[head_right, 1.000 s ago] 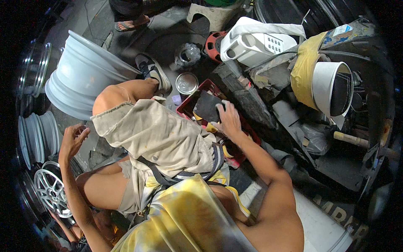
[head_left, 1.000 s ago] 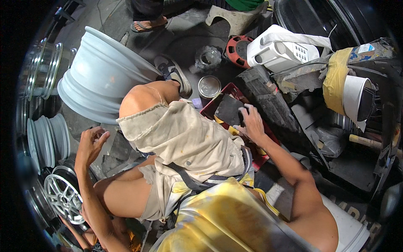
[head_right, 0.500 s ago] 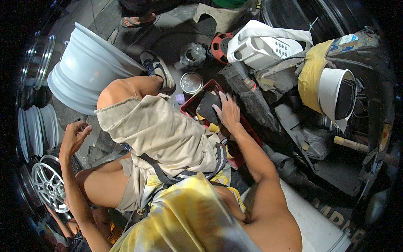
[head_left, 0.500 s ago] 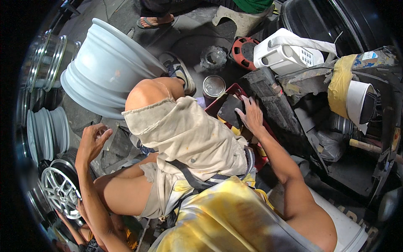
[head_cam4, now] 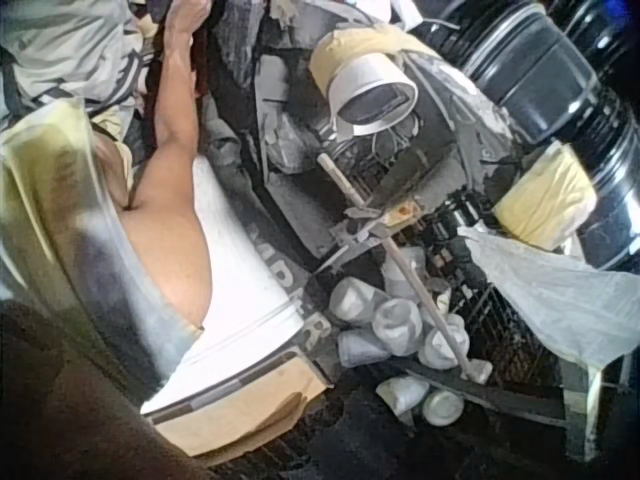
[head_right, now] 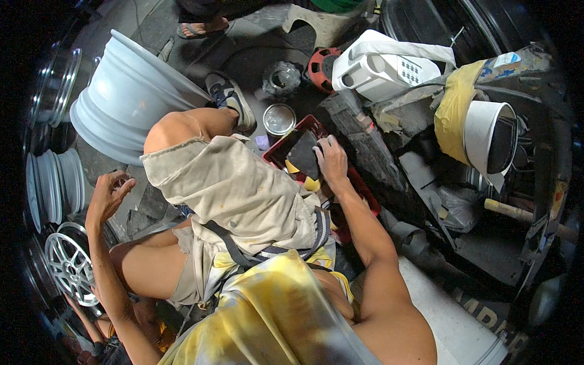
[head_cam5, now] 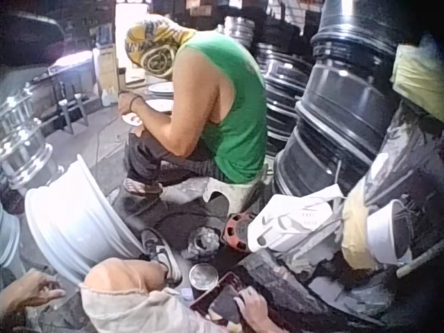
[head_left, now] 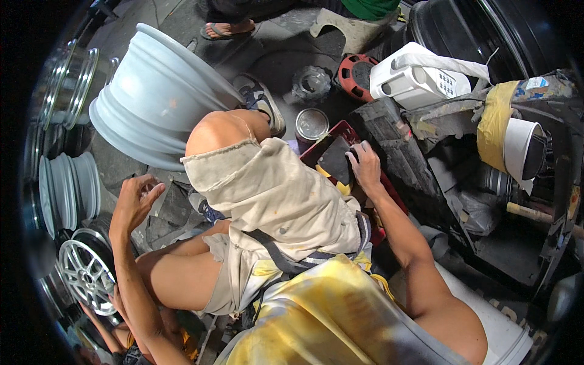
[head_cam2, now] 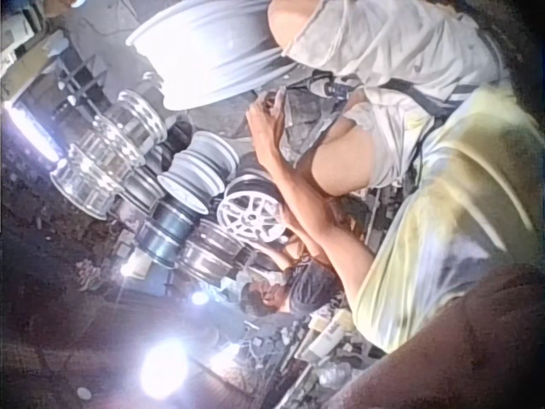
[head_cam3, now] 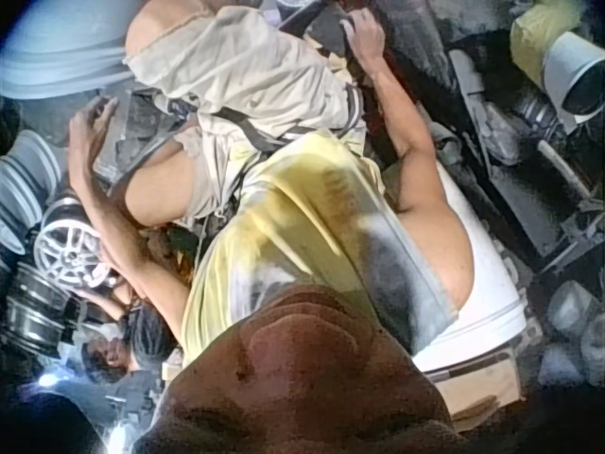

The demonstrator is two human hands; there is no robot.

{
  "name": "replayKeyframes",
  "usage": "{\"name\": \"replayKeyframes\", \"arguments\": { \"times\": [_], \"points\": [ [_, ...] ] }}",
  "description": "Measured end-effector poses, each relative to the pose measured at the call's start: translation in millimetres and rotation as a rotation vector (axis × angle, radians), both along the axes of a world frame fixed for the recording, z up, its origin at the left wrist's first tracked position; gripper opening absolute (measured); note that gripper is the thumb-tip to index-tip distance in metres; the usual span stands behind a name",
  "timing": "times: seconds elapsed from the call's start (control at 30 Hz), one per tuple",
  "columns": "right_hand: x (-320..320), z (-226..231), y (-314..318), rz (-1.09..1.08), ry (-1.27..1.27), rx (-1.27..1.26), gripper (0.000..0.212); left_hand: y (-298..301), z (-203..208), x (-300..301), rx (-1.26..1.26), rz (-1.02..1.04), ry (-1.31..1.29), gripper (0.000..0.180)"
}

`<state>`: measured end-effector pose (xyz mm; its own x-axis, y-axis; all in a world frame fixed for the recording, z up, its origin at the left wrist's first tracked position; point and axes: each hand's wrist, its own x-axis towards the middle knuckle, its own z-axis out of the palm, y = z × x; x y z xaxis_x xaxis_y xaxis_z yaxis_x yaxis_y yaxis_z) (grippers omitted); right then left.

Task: The person sits on the floor and sands a white car wheel rim using a sanding block. They rotate the rim to sand different sections and switch between different sanding blocks during the process.

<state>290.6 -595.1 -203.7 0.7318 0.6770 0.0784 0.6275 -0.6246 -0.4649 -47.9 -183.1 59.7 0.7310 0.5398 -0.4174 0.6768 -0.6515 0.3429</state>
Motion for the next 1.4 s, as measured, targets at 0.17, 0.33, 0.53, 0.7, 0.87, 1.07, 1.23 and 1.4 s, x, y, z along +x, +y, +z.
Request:
{"name": "replayKeyframes", "arguments": {
  "times": [0.17,0.33,0.53,0.7,0.87,1.07,1.23,1.4],
  "points": [
    [-0.2,31.9,-0.1,-0.03,0.111,0.093,0.014,-0.8,3.8,1.8,0.003,0.004,0.045,0.034],
    [5.8,27.5,-9.2,-0.108,0.273,-0.018,0.017,-2.2,7.5,5.7,0.017,-0.013,0.056,0.035],
    [-22.1,29.9,-5.8,0.13,0.652,0.023,0.021,-4.8,5.1,8.6,0.002,0.021,-0.003,0.033],
    [-23.5,13.4,0.0,-0.147,0.781,0.115,0.028,-8.0,12.3,1.6,0.01,0.025,0.018,0.033],
    [-8.5,-1.1,-3.3,-0.095,0.139,-0.125,0.038,-4.0,4.4,8.4,-0.002,0.001,0.013,0.034],
    [-10.7,19.5,4.3,-0.039,0.189,-0.314,0.037,-6.6,9.3,9.1,0.005,0.018,-0.031,0.034],
    [10.4,108.0,25.9,0.107,0.1,-0.133,0.034,-3.2,21.2,6.8,-0.026,0.106,-0.152,0.031],
    [-3.1,280.8,104.4,0.106,-0.199,0.323,0.021,-26.6,68.2,35.8,0.04,0.048,-0.597,0.024]
  ]
}}
